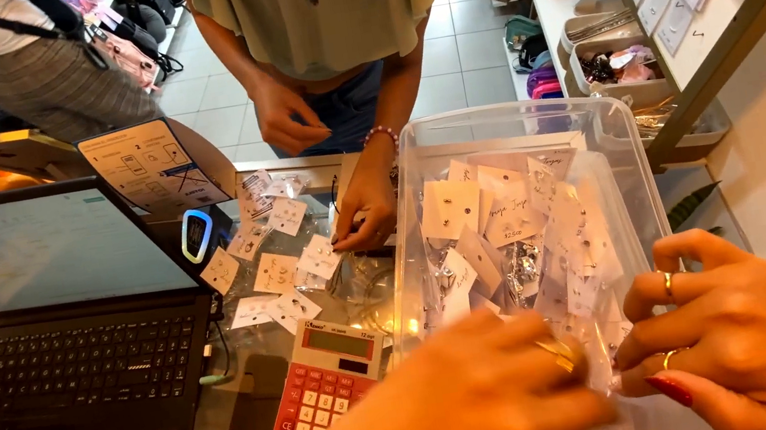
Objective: Sorting through jewelry cards in a plastic container at a sales counter
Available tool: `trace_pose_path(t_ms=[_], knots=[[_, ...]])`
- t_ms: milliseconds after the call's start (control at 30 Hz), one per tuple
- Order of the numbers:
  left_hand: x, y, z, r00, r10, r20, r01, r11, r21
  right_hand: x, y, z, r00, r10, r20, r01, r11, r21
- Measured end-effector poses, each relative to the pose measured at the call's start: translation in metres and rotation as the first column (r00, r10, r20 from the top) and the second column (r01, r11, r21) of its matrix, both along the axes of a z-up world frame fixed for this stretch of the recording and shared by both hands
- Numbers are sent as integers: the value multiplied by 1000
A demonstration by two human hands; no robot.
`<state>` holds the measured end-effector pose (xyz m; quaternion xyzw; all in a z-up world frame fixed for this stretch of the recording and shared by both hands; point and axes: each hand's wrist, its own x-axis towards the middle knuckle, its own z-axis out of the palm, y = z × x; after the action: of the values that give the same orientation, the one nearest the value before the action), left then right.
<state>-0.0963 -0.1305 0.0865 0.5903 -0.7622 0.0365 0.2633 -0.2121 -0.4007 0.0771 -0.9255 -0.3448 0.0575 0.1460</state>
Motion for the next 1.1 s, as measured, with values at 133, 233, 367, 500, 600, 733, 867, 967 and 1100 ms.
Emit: trace_pose_path(t_ms=[133, 233, 367, 500, 600, 733, 867, 967, 1100], knots=[[-11, -15, -30, 978, 6, 207, -41, 986, 164, 3, 9, 3, 999, -39, -17, 39, 999, -12], [-7, -17, -40, 981, -25, 194, -15, 980, 200, 4, 8, 6, 999, -3, -34, 2, 1000, -30], [-2, -14, -31, 990, -57, 131, 25, 973, 230, 4, 9, 8, 988, -85, -127, 72, 992, -101], [-2, -11, -27, 983, -43, 178, 4, 977, 215, 5, 11, 10, 992, -87, -88, 80, 994, -79], [-5, -13, -24, 985, -52, 166, -4, 949, 316, 9, 11, 11, 981, -142, -132, 121, 980, -155], [-2, -7, -28, 981, -63, 183, 3, 949, 316, 8, 7, 8, 985, -144, -95, 129, 980, -149], [0, -2, -34, 972, -73, 221, -2, 948, 318, 10, 8, 13, 983, -115, -143, 90, 981, -170], [-2, -2, -34, 971, -64, 232, -14, 948, 318, 12, 12, 12, 974, -124, -189, 88, 978, -186], [-2, -2, -36, 972, -65, 225, -11, 948, 318, 15, 17, 8, 956, -129, -265, 80, 979, -186]])
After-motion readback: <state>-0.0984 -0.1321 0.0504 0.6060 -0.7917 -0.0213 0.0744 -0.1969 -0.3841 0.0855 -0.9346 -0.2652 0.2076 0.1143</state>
